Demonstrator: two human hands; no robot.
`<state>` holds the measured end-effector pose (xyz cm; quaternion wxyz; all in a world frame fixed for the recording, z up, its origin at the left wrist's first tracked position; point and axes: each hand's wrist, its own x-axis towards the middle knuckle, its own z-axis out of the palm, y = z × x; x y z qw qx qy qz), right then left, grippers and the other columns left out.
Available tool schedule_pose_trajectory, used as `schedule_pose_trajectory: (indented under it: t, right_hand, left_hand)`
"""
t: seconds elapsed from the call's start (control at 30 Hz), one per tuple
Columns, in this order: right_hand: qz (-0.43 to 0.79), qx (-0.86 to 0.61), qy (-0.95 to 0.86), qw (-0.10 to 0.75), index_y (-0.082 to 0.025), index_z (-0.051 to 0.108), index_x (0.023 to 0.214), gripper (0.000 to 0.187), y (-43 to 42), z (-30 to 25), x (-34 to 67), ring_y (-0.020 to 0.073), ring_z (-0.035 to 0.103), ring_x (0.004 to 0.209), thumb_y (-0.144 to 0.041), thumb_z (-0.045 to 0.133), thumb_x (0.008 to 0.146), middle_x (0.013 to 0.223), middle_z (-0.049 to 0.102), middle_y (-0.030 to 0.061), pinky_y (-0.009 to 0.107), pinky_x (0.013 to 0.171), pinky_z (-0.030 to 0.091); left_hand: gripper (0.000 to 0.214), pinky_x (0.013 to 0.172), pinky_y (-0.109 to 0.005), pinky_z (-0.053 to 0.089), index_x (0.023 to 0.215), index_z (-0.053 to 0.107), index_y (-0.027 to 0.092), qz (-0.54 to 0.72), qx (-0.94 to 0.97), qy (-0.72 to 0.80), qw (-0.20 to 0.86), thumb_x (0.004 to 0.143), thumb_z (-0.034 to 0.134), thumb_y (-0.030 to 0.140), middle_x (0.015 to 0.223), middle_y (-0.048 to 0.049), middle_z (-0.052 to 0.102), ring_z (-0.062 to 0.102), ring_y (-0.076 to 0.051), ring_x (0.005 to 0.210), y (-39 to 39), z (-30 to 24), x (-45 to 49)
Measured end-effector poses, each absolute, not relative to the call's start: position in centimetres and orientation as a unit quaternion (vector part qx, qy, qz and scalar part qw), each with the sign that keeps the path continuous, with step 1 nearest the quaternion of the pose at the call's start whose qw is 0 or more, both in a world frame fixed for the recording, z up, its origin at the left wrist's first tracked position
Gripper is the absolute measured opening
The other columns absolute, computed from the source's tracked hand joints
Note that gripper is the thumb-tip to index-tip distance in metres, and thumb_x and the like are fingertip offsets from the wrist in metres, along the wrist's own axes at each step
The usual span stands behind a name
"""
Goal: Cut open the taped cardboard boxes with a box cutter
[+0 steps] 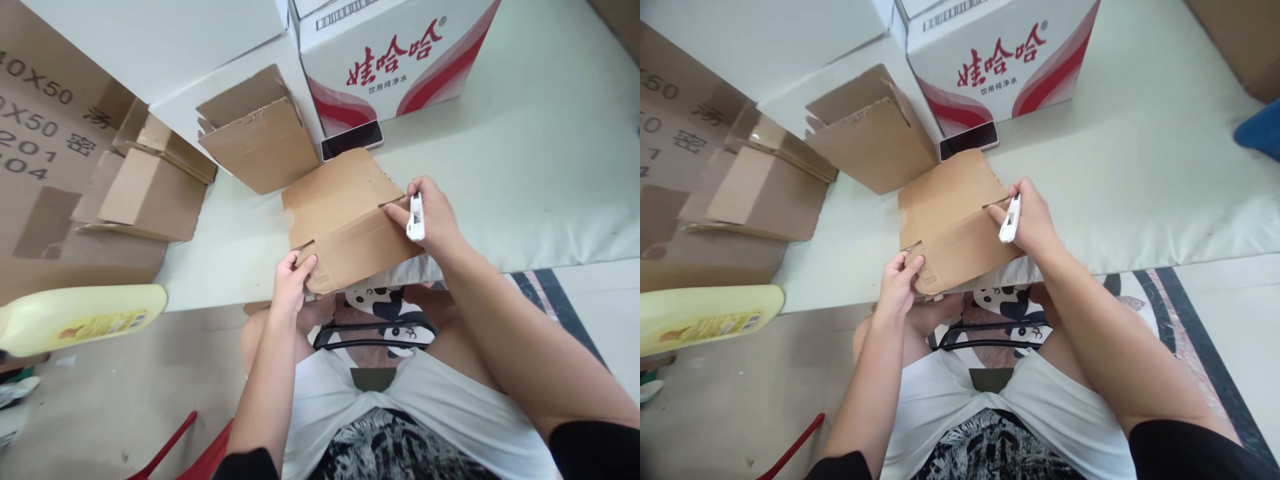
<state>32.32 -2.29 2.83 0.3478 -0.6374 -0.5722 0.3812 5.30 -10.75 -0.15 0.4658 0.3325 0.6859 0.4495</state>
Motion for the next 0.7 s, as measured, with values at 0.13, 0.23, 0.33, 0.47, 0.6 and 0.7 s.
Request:
schedule_pose_trajectory:
  t: [0.13,0.23,0.33,0.47,0.6,0.7]
  right_hand:
    - [0.326,-0.651,-0.655,0.203,-0.027,0.042,0.095,0.035,-2.1,2.2,32.5,0.0211,0.048,0.067,-0.035,0.073,0.081,0.077,0.058,0.0015,0.034,0.063,0.031]
    - [0.318,-0.63,-0.694,0.144,-0.027,0.045,0.098,0.037,-2.2,1.7,32.1,0.0214,0.047,0.065,-0.033,0.076,0.078,0.077,0.057,0.002,0.034,0.062,0.03]
    - [0.34,-0.612,-0.703,0.125,-0.026,0.049,0.098,0.036,-2.4,1.7,31.7,0.0227,0.049,0.067,-0.03,0.078,0.076,0.076,0.058,0.0029,0.034,0.063,0.031]
    - [0.364,-0.603,-0.698,0.131,-0.026,0.051,0.098,0.037,-2.3,2.0,32.0,0.0238,0.051,0.069,-0.027,0.079,0.074,0.076,0.059,0.0034,0.035,0.065,0.032]
    - [0.399,-0.614,-0.657,0.18,-0.027,0.047,0.092,0.035,-1.7,2.4,33.2,0.0228,0.055,0.07,-0.031,0.077,0.076,0.078,0.063,0.0022,0.036,0.066,0.037]
    - [0.422,-0.628,-0.599,0.262,-0.027,0.043,0.094,0.028,-1.3,3.1,34.1,0.0217,0.063,0.077,-0.036,0.068,0.086,0.092,0.07,0.0034,0.035,0.069,0.045]
  left_hand:
    - [0.049,0.068,-0.037,0.058,0.086,0.057,0.022,0.361,0.341,0.769,0.402,0.061,0.09,0.047,0.077,-0.0042,0.069,0.07,-0.024,0.074,-12.0,0.0,4.2]
    - [0.058,0.107,-0.06,0.052,0.108,0.064,0.021,0.307,0.371,0.822,0.304,0.062,0.091,0.041,0.112,-0.0154,0.07,0.067,-0.041,0.121,-13.0,0.6,4.7]
    - [0.083,0.13,-0.064,0.027,0.14,0.059,0.024,0.201,0.532,0.798,0.199,0.066,0.089,0.045,0.162,-0.02,0.041,0.03,-0.046,0.159,-14.3,1.0,6.7]
    - [0.09,0.129,-0.073,0.023,0.156,0.052,0.031,0.033,0.719,0.67,0.184,0.072,0.086,0.033,0.174,-0.0118,0.034,0.02,-0.051,0.163,-15.3,0.4,9.0]
    - [0.081,0.131,-0.063,0.033,0.155,0.056,0.025,0.001,0.736,0.655,0.17,0.077,0.061,0.004,0.168,-0.0079,0.046,0.036,-0.045,0.159,-15.2,0.6,8.0]
    - [0.075,0.134,-0.056,0.032,0.156,0.055,0.024,0.086,0.713,0.665,0.206,0.083,0.055,0.007,0.169,-0.0069,0.046,0.038,-0.038,0.16,-14.9,2.0,7.2]
